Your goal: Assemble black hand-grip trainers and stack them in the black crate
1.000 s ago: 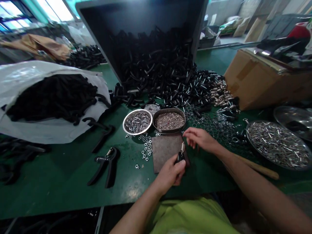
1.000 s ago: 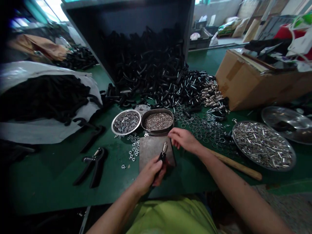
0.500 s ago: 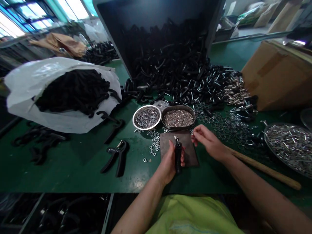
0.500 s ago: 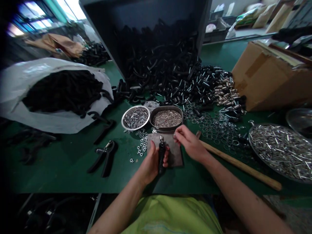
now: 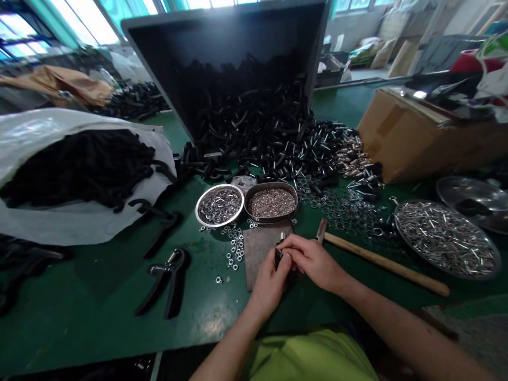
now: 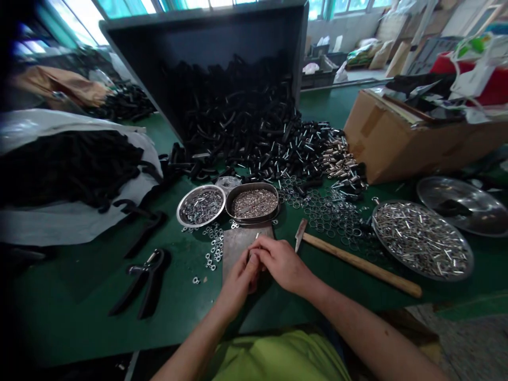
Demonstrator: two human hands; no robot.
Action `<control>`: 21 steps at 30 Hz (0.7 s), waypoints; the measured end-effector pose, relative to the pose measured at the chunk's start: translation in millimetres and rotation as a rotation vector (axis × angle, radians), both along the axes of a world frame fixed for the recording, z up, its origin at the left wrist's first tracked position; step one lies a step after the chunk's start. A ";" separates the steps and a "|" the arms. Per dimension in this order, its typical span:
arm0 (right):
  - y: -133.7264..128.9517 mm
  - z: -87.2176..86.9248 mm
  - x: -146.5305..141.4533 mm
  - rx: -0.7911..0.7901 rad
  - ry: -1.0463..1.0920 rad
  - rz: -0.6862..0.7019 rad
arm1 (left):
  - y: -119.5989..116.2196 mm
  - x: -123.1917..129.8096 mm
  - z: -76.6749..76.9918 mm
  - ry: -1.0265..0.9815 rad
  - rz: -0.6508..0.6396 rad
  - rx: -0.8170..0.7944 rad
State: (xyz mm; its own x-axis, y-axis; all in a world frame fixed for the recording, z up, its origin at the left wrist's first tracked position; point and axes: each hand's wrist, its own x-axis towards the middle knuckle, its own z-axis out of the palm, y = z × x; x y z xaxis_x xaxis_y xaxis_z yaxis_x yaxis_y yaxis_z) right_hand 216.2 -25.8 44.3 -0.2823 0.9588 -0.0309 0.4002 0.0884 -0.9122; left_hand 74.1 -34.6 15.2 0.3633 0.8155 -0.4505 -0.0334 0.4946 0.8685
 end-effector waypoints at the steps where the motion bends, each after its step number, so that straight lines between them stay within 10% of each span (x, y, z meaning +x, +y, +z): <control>1: 5.0 -0.6 5.7 -0.054 0.019 0.032 | 0.2 0.0 1.8 -0.016 -0.046 0.003; 5: 52.7 -10.4 57.0 0.058 -0.374 -0.204 | 1.5 0.6 6.5 -0.161 -0.120 -0.177; 12: 148.7 -22.0 172.6 0.151 -0.731 -0.720 | 8.2 -5.8 -5.5 -0.206 0.160 -0.294; 21: 177.0 -25.0 174.8 0.087 -0.927 -0.732 | 27.1 -5.9 -4.0 -0.517 0.374 -0.550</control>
